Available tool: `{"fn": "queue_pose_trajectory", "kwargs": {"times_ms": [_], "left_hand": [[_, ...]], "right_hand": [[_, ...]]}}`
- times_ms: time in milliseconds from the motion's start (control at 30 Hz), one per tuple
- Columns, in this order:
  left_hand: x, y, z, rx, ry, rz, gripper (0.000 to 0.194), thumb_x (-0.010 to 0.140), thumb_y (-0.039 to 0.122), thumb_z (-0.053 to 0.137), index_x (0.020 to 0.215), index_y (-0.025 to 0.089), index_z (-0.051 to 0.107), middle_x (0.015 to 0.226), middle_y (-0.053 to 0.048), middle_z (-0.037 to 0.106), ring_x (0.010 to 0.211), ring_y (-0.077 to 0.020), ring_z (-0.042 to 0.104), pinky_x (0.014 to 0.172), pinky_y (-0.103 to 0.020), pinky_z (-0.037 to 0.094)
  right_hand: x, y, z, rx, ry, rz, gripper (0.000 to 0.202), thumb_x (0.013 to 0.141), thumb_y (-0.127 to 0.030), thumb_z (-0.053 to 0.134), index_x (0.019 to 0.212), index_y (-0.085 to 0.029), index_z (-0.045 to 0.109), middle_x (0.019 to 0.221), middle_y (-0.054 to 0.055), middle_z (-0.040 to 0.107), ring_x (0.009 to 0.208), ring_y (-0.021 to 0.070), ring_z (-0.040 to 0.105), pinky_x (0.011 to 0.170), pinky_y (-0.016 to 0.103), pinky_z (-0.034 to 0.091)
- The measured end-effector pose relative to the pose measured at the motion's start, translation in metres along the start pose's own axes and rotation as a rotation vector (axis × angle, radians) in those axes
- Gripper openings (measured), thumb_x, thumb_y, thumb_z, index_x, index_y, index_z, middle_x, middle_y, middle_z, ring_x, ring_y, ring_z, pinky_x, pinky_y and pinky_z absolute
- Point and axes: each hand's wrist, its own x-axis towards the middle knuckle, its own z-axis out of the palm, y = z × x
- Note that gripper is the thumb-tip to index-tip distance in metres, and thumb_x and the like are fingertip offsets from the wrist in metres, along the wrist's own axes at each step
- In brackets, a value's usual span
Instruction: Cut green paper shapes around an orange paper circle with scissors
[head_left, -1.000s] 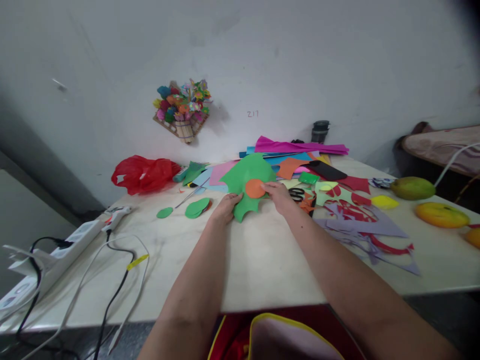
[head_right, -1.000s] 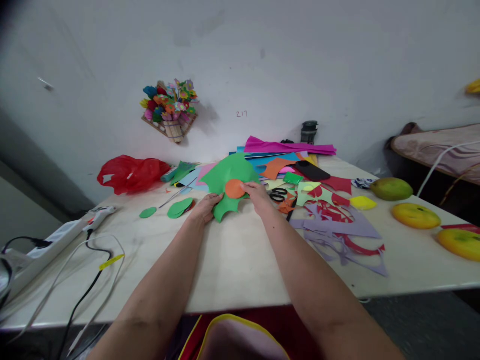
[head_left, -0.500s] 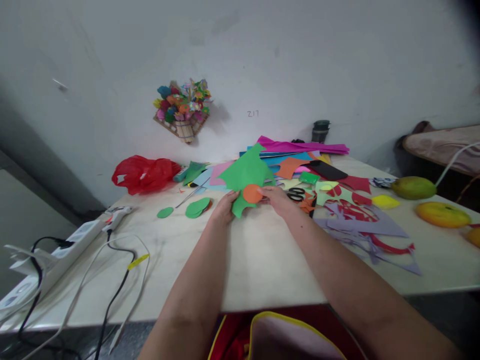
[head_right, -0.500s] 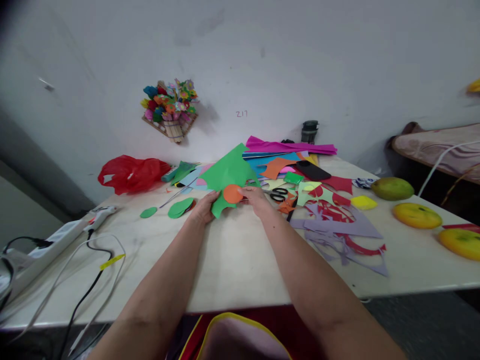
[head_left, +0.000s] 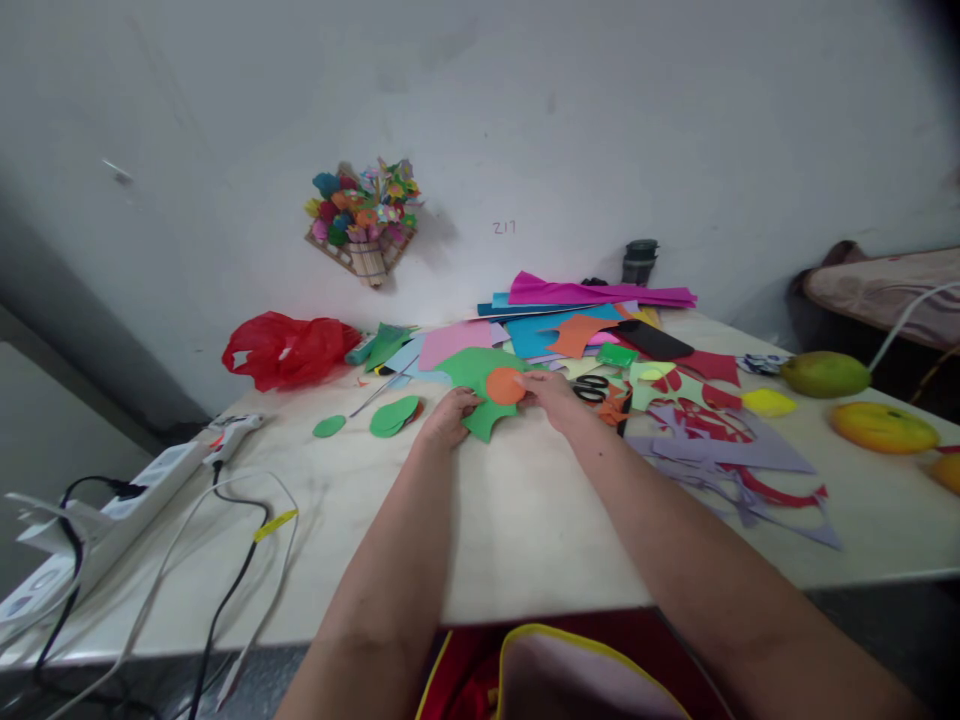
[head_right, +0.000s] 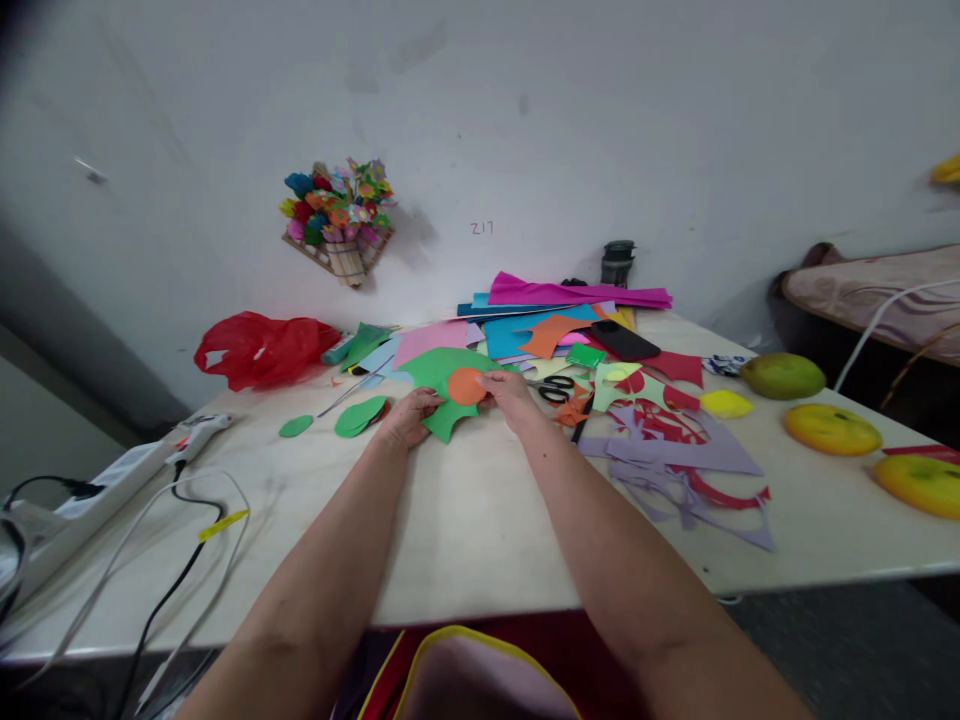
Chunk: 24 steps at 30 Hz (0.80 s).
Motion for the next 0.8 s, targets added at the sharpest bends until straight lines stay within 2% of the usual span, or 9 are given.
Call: {"fn": "queue_pose_trajectory", "kwargs": {"times_ms": [100, 233, 333, 533, 800], "left_hand": [[0.001, -0.001, 0.000, 0.007, 0.011, 0.013, 0.027, 0.060, -0.004, 0.070, 0.069, 0.018, 0.055, 0.057, 0.002, 0.060, 0.060, -0.0161, 0.066, 0.073, -0.031, 0.056], [0.000, -0.002, 0.001, 0.003, -0.036, 0.025, 0.029, 0.061, -0.002, 0.075, 0.069, 0.017, 0.055, 0.058, 0.001, 0.060, 0.071, -0.0197, 0.070, 0.079, -0.032, 0.056], [0.000, -0.002, 0.000, 0.021, -0.109, 0.028, 0.028, 0.061, 0.002, 0.079, 0.070, 0.016, 0.057, 0.061, -0.001, 0.063, 0.081, -0.0227, 0.072, 0.083, -0.033, 0.056], [0.003, -0.004, -0.003, 0.075, -0.249, 0.005, 0.026, 0.055, 0.009, 0.084, 0.070, 0.012, 0.063, 0.080, -0.012, 0.074, 0.095, -0.0294, 0.072, 0.089, -0.037, 0.055], [0.003, -0.004, -0.004, 0.040, -0.278, 0.000, 0.021, 0.056, 0.004, 0.076, 0.068, 0.014, 0.062, 0.072, -0.007, 0.072, 0.086, -0.0254, 0.073, 0.084, -0.033, 0.056]], "right_hand": [[0.002, 0.000, 0.000, 0.084, 0.022, 0.033, 0.015, 0.068, -0.020, 0.081, 0.070, -0.017, 0.067, 0.068, 0.003, 0.070, 0.059, 0.0143, 0.064, 0.055, 0.026, 0.053], [0.001, -0.001, 0.000, 0.110, 0.031, 0.095, 0.015, 0.071, -0.021, 0.080, 0.074, -0.017, 0.065, 0.072, 0.004, 0.071, 0.062, 0.0149, 0.065, 0.058, 0.027, 0.053], [-0.001, 0.001, 0.001, 0.071, 0.017, 0.089, 0.021, 0.066, -0.026, 0.083, 0.072, -0.018, 0.065, 0.069, 0.003, 0.070, 0.061, 0.0152, 0.062, 0.058, 0.028, 0.051], [0.003, 0.011, 0.004, 0.021, 0.033, 0.027, 0.035, 0.046, -0.035, 0.090, 0.066, -0.015, 0.068, 0.059, 0.001, 0.063, 0.055, 0.0123, 0.051, 0.052, 0.027, 0.039], [0.005, 0.016, 0.005, 0.017, 0.076, -0.017, 0.035, 0.047, -0.036, 0.088, 0.067, -0.013, 0.070, 0.059, 0.002, 0.064, 0.054, 0.0120, 0.050, 0.051, 0.026, 0.035]]}}
